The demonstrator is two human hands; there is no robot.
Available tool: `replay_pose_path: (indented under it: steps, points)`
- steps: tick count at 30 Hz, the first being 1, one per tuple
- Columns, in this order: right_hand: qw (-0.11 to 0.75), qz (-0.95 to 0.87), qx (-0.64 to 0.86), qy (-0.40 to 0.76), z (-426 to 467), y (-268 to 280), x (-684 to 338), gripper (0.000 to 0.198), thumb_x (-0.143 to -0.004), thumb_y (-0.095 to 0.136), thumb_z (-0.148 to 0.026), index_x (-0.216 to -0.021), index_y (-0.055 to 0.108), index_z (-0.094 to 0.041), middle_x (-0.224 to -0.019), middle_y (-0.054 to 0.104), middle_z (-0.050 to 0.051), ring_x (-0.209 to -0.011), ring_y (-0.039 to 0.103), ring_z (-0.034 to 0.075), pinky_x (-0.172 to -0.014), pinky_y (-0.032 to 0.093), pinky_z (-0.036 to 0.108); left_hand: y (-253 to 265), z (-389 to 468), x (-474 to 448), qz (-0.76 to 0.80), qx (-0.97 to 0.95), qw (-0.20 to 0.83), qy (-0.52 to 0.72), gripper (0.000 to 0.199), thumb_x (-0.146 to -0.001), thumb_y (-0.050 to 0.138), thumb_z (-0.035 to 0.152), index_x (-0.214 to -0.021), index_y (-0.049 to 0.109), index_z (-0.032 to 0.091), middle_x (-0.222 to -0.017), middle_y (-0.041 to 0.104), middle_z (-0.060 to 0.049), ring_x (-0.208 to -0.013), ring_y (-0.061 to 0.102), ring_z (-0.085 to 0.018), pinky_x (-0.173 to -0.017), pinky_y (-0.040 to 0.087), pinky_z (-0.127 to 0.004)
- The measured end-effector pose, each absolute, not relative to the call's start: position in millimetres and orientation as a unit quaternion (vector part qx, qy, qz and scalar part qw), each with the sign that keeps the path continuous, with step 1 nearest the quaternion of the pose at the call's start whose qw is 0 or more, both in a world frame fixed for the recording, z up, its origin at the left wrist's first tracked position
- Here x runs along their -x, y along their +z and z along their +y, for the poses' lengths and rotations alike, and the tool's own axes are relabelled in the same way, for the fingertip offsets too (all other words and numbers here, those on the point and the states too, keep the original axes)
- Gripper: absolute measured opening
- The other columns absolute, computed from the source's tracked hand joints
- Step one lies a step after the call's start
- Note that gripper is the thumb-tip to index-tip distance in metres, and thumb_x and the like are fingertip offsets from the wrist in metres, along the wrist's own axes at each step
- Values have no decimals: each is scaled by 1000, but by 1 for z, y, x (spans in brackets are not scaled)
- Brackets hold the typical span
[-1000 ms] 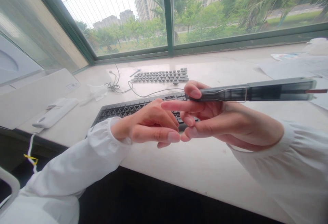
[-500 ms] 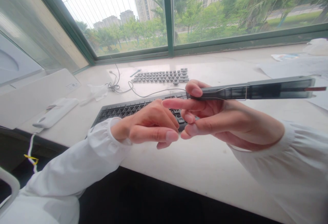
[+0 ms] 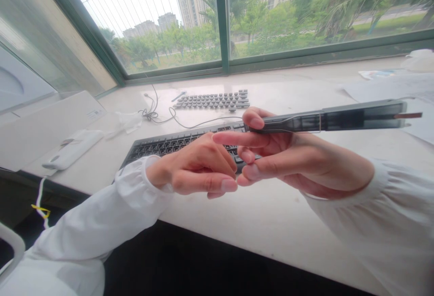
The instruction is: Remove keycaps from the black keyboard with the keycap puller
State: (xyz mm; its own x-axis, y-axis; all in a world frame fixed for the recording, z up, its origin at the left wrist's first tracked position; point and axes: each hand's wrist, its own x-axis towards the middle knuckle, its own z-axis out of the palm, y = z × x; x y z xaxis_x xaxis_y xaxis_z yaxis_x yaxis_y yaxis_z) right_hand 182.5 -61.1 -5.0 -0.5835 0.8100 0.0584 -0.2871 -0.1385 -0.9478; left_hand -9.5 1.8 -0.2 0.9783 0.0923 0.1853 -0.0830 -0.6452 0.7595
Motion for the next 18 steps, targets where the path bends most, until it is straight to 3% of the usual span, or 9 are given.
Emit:
replay_pose_path:
  steps: [5,11,18]
  points:
    - [380,-533,260,710,-62,-5,-183,33,-73,68,-11,-101,61,-26,-98,60,-3,-76,56,8,-88,54,32,-1,2,8,-17,-900,420,111,43,-90,47,25,-48,46,16,-47,48,-3,-48,45,-12,-56,40,-27]
    - [382,-533,284,700,-61,-7,-184,32,-67,74,-19,-97,64,-26,-90,57,-1,-77,58,11,-78,56,28,-2,1,7,-19,-900,419,120,44,-91,47,27,-48,42,17,-47,46,-2,-49,46,-11,-62,45,-27]
    - [382,-530,314,689,-61,-5,-183,34,-64,76,-17,-94,61,-24,-89,55,-2,-77,55,13,-78,52,33,-3,1,5,-34,-907,397,138,40,-87,50,22,-49,39,17,-48,42,0,-52,43,-11,-65,46,-27]
